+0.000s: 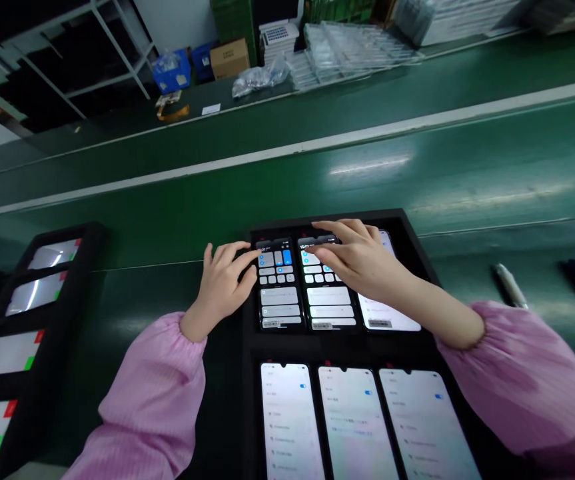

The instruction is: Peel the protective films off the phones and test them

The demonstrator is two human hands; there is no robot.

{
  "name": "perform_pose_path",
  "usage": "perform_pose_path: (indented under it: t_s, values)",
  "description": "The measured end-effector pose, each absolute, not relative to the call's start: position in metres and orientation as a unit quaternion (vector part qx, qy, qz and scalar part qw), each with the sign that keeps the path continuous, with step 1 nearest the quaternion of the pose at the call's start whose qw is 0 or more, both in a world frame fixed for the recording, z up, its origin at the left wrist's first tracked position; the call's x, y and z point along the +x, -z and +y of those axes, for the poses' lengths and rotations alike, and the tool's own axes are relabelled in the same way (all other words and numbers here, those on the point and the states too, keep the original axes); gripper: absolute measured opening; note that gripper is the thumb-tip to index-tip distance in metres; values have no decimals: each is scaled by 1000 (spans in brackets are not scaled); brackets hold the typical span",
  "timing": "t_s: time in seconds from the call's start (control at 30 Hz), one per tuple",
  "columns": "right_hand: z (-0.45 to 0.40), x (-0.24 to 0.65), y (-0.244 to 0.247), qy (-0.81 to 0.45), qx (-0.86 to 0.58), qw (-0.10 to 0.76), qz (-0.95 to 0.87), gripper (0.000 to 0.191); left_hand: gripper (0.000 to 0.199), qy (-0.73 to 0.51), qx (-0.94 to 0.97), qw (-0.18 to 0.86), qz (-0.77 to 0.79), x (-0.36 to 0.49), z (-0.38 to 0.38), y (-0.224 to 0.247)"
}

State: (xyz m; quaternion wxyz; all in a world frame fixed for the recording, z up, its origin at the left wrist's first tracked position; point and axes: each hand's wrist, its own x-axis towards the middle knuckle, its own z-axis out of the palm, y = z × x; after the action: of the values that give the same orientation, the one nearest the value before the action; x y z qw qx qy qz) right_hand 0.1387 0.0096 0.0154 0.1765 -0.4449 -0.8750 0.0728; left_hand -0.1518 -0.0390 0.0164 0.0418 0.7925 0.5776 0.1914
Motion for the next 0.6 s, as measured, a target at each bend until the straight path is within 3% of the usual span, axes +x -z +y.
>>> perform_pose_path:
  t_s: [0.6]
  values:
    - [13,136,-5,-35,-432,183,-882,57,37,-155,798,1,582,-148,-48,-8]
